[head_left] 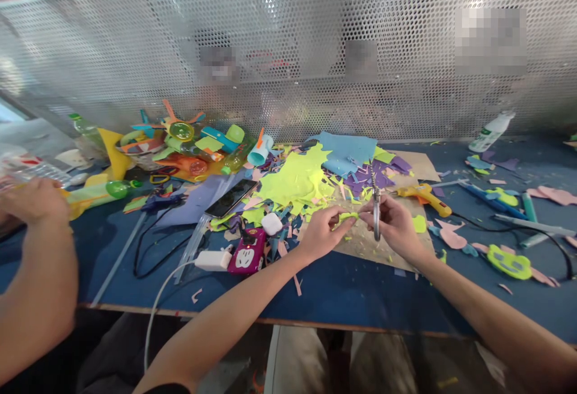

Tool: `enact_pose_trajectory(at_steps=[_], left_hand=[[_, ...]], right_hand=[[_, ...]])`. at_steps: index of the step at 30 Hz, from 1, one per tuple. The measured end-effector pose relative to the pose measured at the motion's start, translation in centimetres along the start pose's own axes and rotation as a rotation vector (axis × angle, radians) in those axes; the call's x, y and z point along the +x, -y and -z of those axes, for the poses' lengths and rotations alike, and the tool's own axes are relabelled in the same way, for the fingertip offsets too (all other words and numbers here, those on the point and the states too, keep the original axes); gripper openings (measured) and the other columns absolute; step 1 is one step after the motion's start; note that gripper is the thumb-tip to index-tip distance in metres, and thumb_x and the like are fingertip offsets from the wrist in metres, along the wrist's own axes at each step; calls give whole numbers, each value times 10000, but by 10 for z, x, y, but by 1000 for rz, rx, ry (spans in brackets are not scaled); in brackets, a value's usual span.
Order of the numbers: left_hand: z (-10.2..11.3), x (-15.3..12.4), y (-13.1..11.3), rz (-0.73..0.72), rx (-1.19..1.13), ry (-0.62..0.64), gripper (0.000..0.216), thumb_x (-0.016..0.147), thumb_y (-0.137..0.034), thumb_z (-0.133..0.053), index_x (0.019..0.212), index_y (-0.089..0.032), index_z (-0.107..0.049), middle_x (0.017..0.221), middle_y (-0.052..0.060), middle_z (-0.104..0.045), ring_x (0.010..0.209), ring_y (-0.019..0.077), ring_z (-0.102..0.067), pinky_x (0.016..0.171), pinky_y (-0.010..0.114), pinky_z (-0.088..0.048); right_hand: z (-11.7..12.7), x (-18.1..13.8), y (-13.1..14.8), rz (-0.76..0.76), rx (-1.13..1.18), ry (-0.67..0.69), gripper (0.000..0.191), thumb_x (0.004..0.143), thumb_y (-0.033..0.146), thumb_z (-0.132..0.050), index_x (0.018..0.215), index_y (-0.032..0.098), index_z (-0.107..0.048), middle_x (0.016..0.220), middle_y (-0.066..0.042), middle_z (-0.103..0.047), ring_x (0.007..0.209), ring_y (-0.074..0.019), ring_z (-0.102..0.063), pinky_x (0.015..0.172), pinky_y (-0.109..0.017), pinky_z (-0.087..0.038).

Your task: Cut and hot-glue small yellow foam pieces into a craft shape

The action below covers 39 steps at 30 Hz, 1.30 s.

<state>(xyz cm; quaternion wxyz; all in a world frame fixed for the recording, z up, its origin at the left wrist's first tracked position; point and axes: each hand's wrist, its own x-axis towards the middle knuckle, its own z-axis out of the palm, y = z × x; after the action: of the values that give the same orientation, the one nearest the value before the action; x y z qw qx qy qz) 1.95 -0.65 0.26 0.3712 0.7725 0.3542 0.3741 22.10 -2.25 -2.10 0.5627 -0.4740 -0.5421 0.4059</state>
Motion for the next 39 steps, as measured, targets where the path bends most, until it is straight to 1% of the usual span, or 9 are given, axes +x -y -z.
enact_pose_trajectory(at_steps=[5,8,12,15,17,23,27,33,39], left_hand=[[0,-3,-1,37,-106,-64,313,971,-460,-506,1100,-193,-604,569,-58,-336,472,99,-321,468,252,-228],[2,-2,2,43,-110,-92,301,1006,-428,-431,1126,-203,-590,598,-43,-400,481,107,-355,472,252,-281],[6,2,4,-73,20,-208,238,985,-377,-489,1026,-210,-653,914,58,-614,794,163,-579,733,295,-479],[8,5,3,-90,50,-293,234,969,-364,-527,1124,-225,-634,1148,84,-628,991,193,-599,912,344,-477],[9,5,2,-63,45,-264,273,969,-377,-527,1184,-232,-612,1176,81,-642,1041,204,-602,949,356,-468],[0,2,0,-48,76,-104,346,931,-444,-583,1190,-222,-639,1135,77,-685,1040,223,-624,903,335,-476],[-6,1,-2,-76,90,-67,311,957,-463,-521,910,-189,-660,883,57,-681,836,189,-626,769,304,-466],[-5,-2,-1,-26,54,-168,381,987,-472,-439,755,-187,-541,687,28,-548,656,154,-525,631,291,-392],[-1,-4,2,2,-27,-266,422,1006,-484,-384,705,-195,-443,624,-5,-466,591,132,-468,650,295,-385]], right_hand=[[-1,1,2,44,2,-125,347,679,430,-845,815,237,-590,666,48,-625,473,-92,-515,429,-225,-436],[0,4,4,44,100,-206,328,705,423,-824,820,247,-573,639,72,-571,422,-68,-442,371,-210,-346],[2,9,4,15,226,-253,340,694,405,-834,828,250,-563,642,84,-552,396,-46,-410,359,-203,-308],[3,11,2,-3,253,-252,344,680,382,-848,824,246,-566,660,79,-562,401,-39,-388,357,-202,-289],[3,9,1,-11,255,-236,336,682,363,-851,834,247,-574,671,75,-568,410,-43,-390,361,-205,-291],[-1,2,1,20,149,-156,312,695,374,-843,819,246,-587,628,72,-566,436,-69,-430,402,-223,-361],[-6,-2,6,36,70,-95,346,674,425,-846,800,239,-582,616,65,-567,469,-81,-449,435,-227,-398],[-6,-2,5,-20,38,11,370,699,487,-809,816,245,-555,636,68,-542,459,-87,-467,439,-236,-409],[11,3,3,80,-226,328,484,762,702,-632,786,221,-579,682,28,-547,558,-133,-517,502,-267,-441]])
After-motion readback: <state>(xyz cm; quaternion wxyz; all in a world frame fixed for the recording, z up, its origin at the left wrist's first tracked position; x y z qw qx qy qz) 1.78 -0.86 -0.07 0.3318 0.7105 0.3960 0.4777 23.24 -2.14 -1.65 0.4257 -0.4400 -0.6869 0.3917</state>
